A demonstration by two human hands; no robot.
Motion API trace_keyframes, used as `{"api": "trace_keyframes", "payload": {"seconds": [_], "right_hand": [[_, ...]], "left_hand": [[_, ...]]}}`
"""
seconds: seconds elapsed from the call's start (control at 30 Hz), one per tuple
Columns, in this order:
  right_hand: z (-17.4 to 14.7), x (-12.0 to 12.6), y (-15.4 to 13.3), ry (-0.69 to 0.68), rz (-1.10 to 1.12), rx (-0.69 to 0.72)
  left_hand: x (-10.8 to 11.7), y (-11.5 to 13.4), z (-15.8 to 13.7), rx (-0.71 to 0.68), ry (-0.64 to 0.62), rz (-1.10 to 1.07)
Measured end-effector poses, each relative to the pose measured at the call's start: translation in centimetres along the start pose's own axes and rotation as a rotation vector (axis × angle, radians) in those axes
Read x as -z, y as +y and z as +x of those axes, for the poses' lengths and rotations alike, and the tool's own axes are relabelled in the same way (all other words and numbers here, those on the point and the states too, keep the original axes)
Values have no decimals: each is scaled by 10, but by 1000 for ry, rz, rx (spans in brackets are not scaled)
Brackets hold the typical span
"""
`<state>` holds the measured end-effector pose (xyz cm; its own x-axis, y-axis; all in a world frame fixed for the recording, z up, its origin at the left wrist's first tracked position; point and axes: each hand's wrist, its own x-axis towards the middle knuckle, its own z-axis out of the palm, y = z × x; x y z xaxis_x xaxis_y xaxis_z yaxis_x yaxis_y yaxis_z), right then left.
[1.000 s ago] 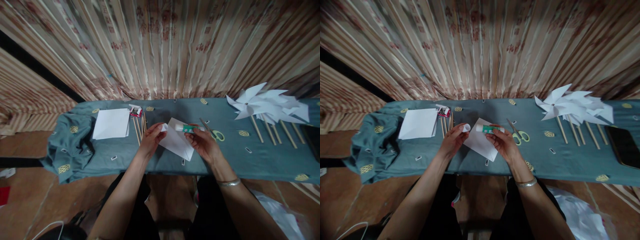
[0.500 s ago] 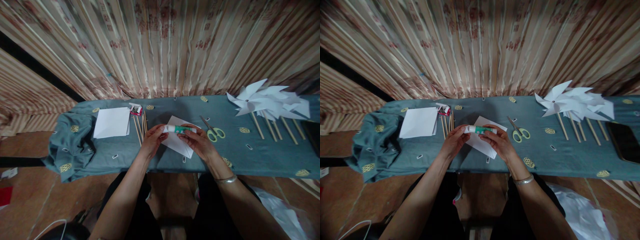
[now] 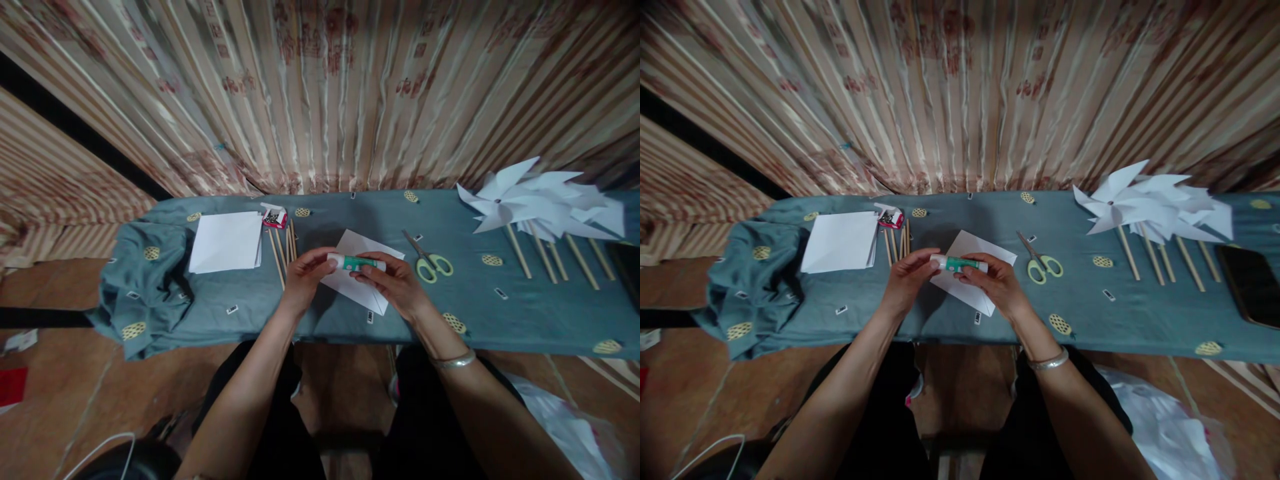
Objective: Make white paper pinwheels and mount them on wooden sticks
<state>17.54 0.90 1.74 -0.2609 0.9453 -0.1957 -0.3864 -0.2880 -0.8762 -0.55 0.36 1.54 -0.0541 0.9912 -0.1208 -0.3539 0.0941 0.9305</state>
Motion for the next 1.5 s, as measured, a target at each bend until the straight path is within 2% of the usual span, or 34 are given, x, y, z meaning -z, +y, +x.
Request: {"api": "trace_keyframes", "payload": {"seconds": [0.23, 0.4, 0.53, 0.7, 0.83, 0.9, 0.97, 1.07, 1.17, 1.27, 1.37, 1.43, 1.5], "right_hand": [[-2, -2, 5, 3, -60, -102], [-9, -21, 14, -78, -74, -189], [-11, -40, 23, -82, 24, -221], [-13, -56, 34, -127, 94, -238], [-16, -59, 42, -171, 23, -230], [-17, -55, 43, -161, -46, -209], [-17, -45, 42, -128, -117, -173], [-16, -24, 34, -69, -266, -62], [-16, 0, 22, 2, -414, 86], [-19, 25, 9, 86, -623, 229], [-25, 48, -2, 166, -1012, 338], [-30, 61, -6, 146, -1230, 391], [-35, 70, -8, 86, -1345, 434]], "left_hand": [[9, 14, -8, 17, -53, 124], [14, 14, -11, 49, -36, -45], [14, 10, -16, 66, 22, -172], [14, 9, -31, 99, 19, -180], [26, 15, -39, 112, 48, -115], [41, 21, -39, 90, 115, -43], [62, 29, -35, -8, 247, 83], [92, 37, -28, -62, 342, 450], [110, 36, -23, -55, 325, 846], [115, 35, -22, -45, 293, 1100], [114, 40, -26, -82, 302, 1238], [108, 42, -31, -207, 329, 1303], [94, 38, -37, -382, 252, 1330]]}}
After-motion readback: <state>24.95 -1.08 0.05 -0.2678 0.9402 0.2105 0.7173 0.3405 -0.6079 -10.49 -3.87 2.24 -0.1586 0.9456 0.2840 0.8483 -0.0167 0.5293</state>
